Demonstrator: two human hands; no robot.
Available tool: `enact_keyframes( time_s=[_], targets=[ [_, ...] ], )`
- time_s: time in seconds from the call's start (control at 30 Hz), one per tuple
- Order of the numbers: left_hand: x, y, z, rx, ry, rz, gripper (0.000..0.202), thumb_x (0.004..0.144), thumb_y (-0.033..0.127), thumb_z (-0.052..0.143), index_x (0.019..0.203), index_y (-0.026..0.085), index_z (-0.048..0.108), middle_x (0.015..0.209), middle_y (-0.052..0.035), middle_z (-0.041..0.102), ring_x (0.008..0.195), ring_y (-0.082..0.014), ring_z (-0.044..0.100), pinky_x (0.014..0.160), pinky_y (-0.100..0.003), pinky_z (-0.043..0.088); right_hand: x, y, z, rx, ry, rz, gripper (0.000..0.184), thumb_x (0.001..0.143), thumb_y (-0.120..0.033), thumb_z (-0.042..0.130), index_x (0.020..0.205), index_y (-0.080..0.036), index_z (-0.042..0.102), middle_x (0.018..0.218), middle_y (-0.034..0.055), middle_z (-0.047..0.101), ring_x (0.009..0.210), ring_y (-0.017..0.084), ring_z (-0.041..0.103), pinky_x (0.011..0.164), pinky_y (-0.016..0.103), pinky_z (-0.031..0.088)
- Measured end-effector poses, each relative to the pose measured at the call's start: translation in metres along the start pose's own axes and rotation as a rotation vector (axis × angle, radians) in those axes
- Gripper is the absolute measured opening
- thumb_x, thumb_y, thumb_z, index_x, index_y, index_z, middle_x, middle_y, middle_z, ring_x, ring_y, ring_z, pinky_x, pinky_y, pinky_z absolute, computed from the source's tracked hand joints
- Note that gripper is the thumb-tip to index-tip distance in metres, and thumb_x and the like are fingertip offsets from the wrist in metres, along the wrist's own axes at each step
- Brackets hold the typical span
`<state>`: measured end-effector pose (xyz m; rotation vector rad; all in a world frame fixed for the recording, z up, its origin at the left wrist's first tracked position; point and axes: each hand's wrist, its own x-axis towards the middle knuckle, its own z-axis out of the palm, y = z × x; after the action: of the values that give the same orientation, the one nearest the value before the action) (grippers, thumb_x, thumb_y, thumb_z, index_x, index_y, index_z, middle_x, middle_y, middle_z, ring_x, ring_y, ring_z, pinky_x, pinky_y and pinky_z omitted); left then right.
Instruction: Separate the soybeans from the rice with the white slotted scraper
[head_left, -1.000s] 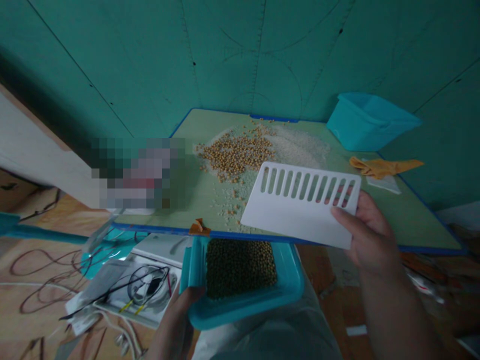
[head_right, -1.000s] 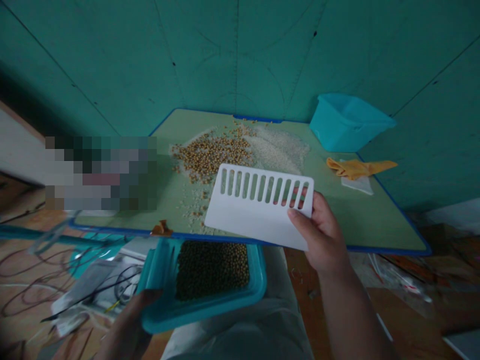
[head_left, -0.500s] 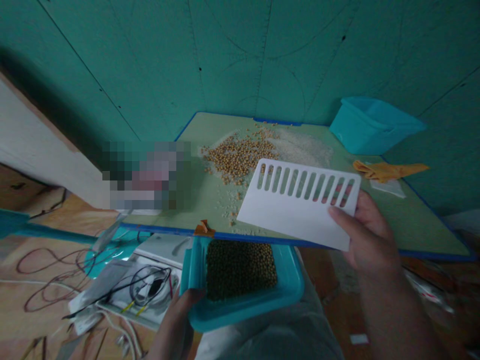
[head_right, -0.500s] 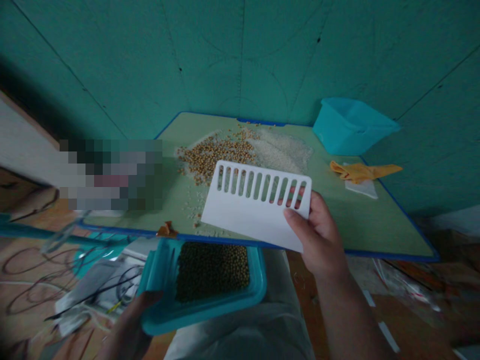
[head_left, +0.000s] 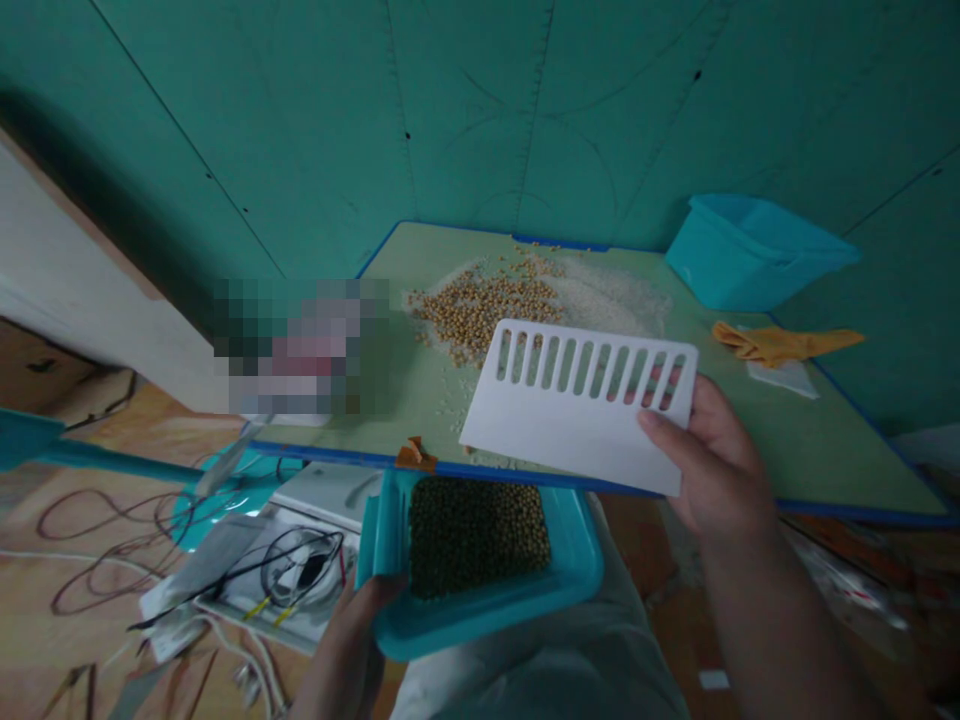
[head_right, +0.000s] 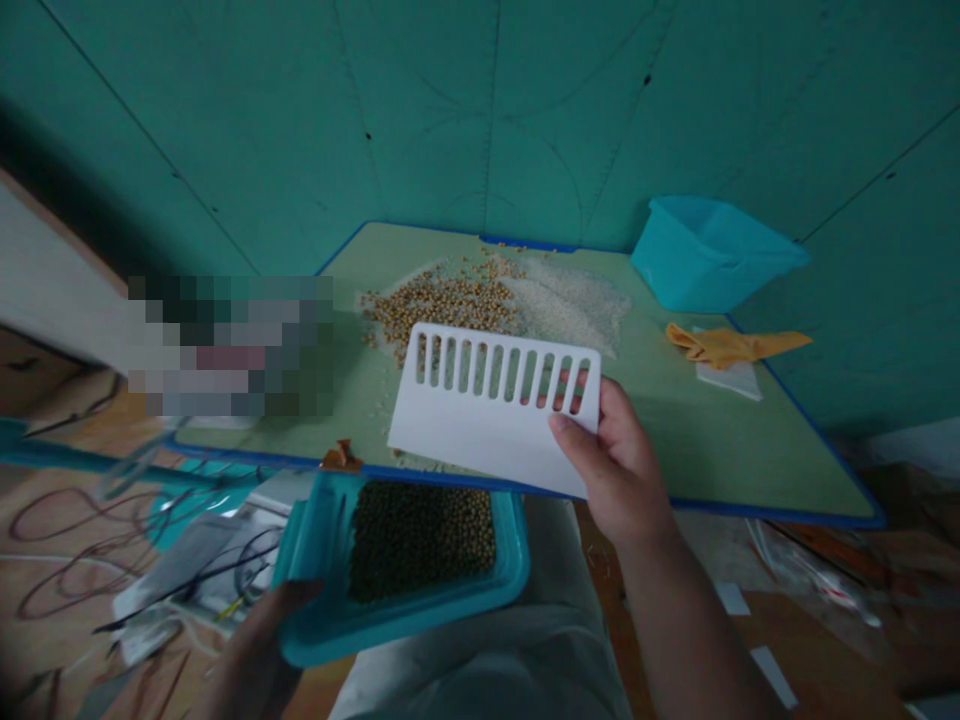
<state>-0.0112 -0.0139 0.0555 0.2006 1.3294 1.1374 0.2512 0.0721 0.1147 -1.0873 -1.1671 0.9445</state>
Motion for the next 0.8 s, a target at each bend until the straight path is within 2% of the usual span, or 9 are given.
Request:
enact_keyframes(
  time_s=[0.07, 0.17, 0.23, 0.4, 0.53, 0.6, 0.7, 0.8],
  targets=[
    [0.0, 0.0, 0.0, 0.003, -0.007, -0.015, 0.015, 0.058, 0.023, 0.065, 0.072, 0.022, 0.069, 0.07, 0.0024, 0.072, 0.095, -0.0252, 0.059, 0.08, -0.031, 0.048, 0.0, 0.0, 0.002, 0.004, -0.003, -0.003, 0.031, 0.073, -0.029, 0.059, 0.103, -0.031, 0.052, 0.096, 0.0013, 0.064, 0.087, 0.022, 0.061, 0.073, 0.038, 0.052],
    [-0.001, 0.0, 0.001, 0.005, -0.017, -0.031, 0.022, 0.059, 0.023, 0.064, 0.08, 0.023, 0.069, 0.085, 0.0027, 0.073, 0.098, -0.025, 0.058, 0.082, -0.031, 0.047, 0.0, 0.0, 0.005, 0.012, -0.026, 0.003, 0.032, 0.072, -0.031, 0.06, 0.103, -0.03, 0.051, 0.096, 0.0009, 0.065, 0.086, 0.022, 0.062, 0.07, 0.037, 0.053],
    [-0.001, 0.001, 0.002, 0.008, -0.019, -0.029, 0.02, 0.058, 0.024, 0.064, 0.078, 0.022, 0.069, 0.09, 0.0026, 0.072, 0.099, -0.0253, 0.057, 0.082, -0.031, 0.047, 0.0, -0.001, 0.007, 0.023, -0.038, 0.012, 0.033, 0.072, -0.031, 0.06, 0.104, -0.03, 0.051, 0.097, 0.0009, 0.065, 0.086, 0.022, 0.062, 0.069, 0.037, 0.053],
    [-0.001, 0.002, 0.003, 0.007, 0.005, -0.016, 0.012, 0.055, 0.025, 0.066, 0.067, 0.021, 0.069, 0.084, 0.0013, 0.073, 0.098, -0.0264, 0.057, 0.081, -0.032, 0.047, -0.001, -0.001, 0.009, 0.046, -0.05, 0.04, 0.033, 0.072, -0.03, 0.06, 0.104, -0.029, 0.051, 0.098, 0.0017, 0.065, 0.084, 0.021, 0.062, 0.07, 0.036, 0.052],
    [-0.001, 0.002, 0.004, -0.001, 0.023, 0.006, 0.01, 0.052, 0.024, 0.068, 0.06, 0.02, 0.068, 0.07, -0.0004, 0.072, 0.098, -0.0281, 0.058, 0.081, -0.033, 0.048, -0.002, -0.001, 0.009, 0.052, -0.047, 0.046, 0.034, 0.072, -0.03, 0.06, 0.105, -0.028, 0.05, 0.098, 0.0021, 0.064, 0.084, 0.021, 0.062, 0.07, 0.035, 0.052],
    [-0.001, 0.002, 0.004, -0.005, 0.012, 0.014, 0.014, 0.053, 0.024, 0.067, 0.066, 0.021, 0.069, 0.073, -0.0002, 0.073, 0.099, -0.0277, 0.057, 0.082, -0.033, 0.047, -0.004, 0.0, 0.009, 0.053, -0.047, 0.048, 0.034, 0.072, -0.029, 0.059, 0.104, -0.028, 0.05, 0.098, 0.0019, 0.065, 0.083, 0.02, 0.062, 0.07, 0.035, 0.052],
    [0.0, 0.004, 0.005, 0.002, -0.012, 0.023, 0.031, 0.055, 0.023, 0.066, 0.086, 0.021, 0.069, 0.09, -0.0003, 0.072, 0.101, -0.0269, 0.056, 0.082, -0.032, 0.047, -0.005, 0.002, 0.005, 0.056, -0.046, 0.061, 0.035, 0.072, -0.03, 0.059, 0.106, -0.028, 0.05, 0.097, 0.0021, 0.065, 0.081, 0.021, 0.062, 0.067, 0.035, 0.053],
    [0.001, 0.004, 0.005, 0.002, -0.015, 0.024, 0.045, 0.056, 0.022, 0.065, 0.101, 0.023, 0.063, 0.098, 0.0002, 0.07, 0.102, -0.0263, 0.056, 0.081, -0.031, 0.047, -0.004, 0.002, -0.004, 0.06, -0.012, 0.068, 0.035, 0.07, -0.029, 0.06, 0.104, -0.028, 0.052, 0.095, 0.002, 0.066, 0.081, 0.022, 0.063, 0.066, 0.036, 0.052]
  ],
)
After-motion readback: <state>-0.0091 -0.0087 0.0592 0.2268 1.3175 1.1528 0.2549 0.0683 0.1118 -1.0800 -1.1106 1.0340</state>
